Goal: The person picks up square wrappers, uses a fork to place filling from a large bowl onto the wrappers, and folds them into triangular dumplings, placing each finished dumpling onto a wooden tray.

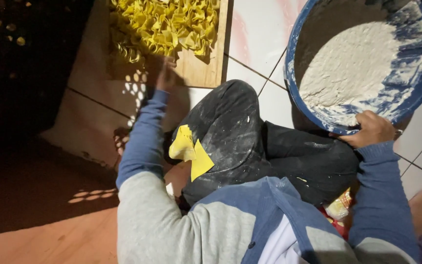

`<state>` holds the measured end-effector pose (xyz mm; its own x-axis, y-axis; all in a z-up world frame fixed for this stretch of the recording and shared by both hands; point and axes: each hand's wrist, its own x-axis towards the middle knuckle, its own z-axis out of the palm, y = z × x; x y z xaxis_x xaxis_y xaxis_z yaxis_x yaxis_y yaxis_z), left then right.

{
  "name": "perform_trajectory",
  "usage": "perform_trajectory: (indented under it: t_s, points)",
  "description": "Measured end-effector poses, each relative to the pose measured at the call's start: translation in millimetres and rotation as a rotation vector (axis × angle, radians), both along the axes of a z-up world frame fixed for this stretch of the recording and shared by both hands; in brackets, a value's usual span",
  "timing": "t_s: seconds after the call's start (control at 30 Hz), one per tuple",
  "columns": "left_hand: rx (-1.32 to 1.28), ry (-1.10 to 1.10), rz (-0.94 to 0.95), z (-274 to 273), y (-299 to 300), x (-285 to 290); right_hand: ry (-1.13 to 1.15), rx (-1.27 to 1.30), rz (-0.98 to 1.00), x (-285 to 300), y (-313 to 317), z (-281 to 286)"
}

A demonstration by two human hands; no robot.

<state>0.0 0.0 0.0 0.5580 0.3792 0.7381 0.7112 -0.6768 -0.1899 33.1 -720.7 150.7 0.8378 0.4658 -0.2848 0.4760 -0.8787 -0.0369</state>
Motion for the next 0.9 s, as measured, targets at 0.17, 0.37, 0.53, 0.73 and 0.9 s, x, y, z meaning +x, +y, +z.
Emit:
perform_trajectory:
  t_s: [0.17,0.37,0.53,0.73,0.9]
  points:
    - [-1.325,0.782,-0.767,66,-105,30,0.14,-0.094,0.0,9,-8,-7]
    - [-1.342,1.101,-0.293,120,-147,63,-0.062,0.035,-0.03,-7,2,-2]
    - [-1.237,1.038,-0.535,42,-103,10,-0.138,0.099,0.009,-5,10,6]
    - [-1.416,0.937,-0.606,-24,-53,-87,-0.198,0.083,0.101,-15,4,-7]
    - [-1.926,0.806,0.204,44,-56,-97,-0.365,0.403,0.177,-35,83,26]
